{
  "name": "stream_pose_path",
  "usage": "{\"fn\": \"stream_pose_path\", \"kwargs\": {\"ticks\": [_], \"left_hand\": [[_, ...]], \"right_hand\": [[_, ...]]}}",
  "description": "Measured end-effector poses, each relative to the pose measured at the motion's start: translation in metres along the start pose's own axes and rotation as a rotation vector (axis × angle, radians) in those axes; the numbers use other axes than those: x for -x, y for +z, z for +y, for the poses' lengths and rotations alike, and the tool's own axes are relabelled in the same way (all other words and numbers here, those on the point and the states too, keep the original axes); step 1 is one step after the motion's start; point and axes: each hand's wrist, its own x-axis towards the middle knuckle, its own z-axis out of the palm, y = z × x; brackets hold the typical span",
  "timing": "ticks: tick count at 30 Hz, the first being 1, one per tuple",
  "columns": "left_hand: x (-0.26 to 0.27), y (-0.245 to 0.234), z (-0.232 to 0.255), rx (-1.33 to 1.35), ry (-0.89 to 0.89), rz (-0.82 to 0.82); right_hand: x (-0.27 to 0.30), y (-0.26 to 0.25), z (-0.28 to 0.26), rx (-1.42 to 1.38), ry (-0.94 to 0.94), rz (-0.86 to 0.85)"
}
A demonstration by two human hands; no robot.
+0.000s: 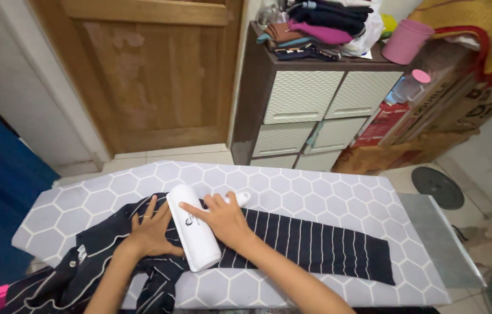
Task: The person steams a black polo shirt and a striped polo shirt on an ironing board using a handheld garment steamer. They smooth the fabric with one hand while moving the steamer over the sleeves and body of each shirt.
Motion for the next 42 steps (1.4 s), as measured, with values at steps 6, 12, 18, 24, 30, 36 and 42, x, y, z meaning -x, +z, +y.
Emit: {"fn": "stream_pose_path", "kwargs": {"ticks": [6, 12, 18, 24, 30, 36, 42], "left_hand": [[0.002, -0.005, 0.000, 0.006, -0.024, -0.069], [-0.002, -0.008, 0.000, 0.021, -0.011, -0.077], [-0.012, 0.003, 0.001, 0.048, -0.003, -0.037], [-0.021, 0.019, -0.008, 0.068, 0.012, 0.003], [-0.024, 0.019, -0.011, 0.058, -0.005, 0.018], [-0.024, 0.016, -0.005, 0.066, -0.027, -0.003], [-0.027, 0.023, -0.008, 0.040, -0.022, -0.003]], "right_hand": [[0.102, -0.045, 0.081, -0.114, 0.517, -0.342], [0.252, -0.152, 0.160, 0.601, 0.715, -0.432], [0.193, -0.137, 0.124, 0.307, 0.698, -0.262], [0.040, -0.021, -0.008, -0.072, 0.207, -0.128], [0.065, -0.017, 0.000, -0.025, 0.321, -0.175], [0.261, -0.143, 0.114, 0.400, 0.891, -0.404], [0.290, -0.176, 0.136, 0.543, 0.924, -0.408]]}}
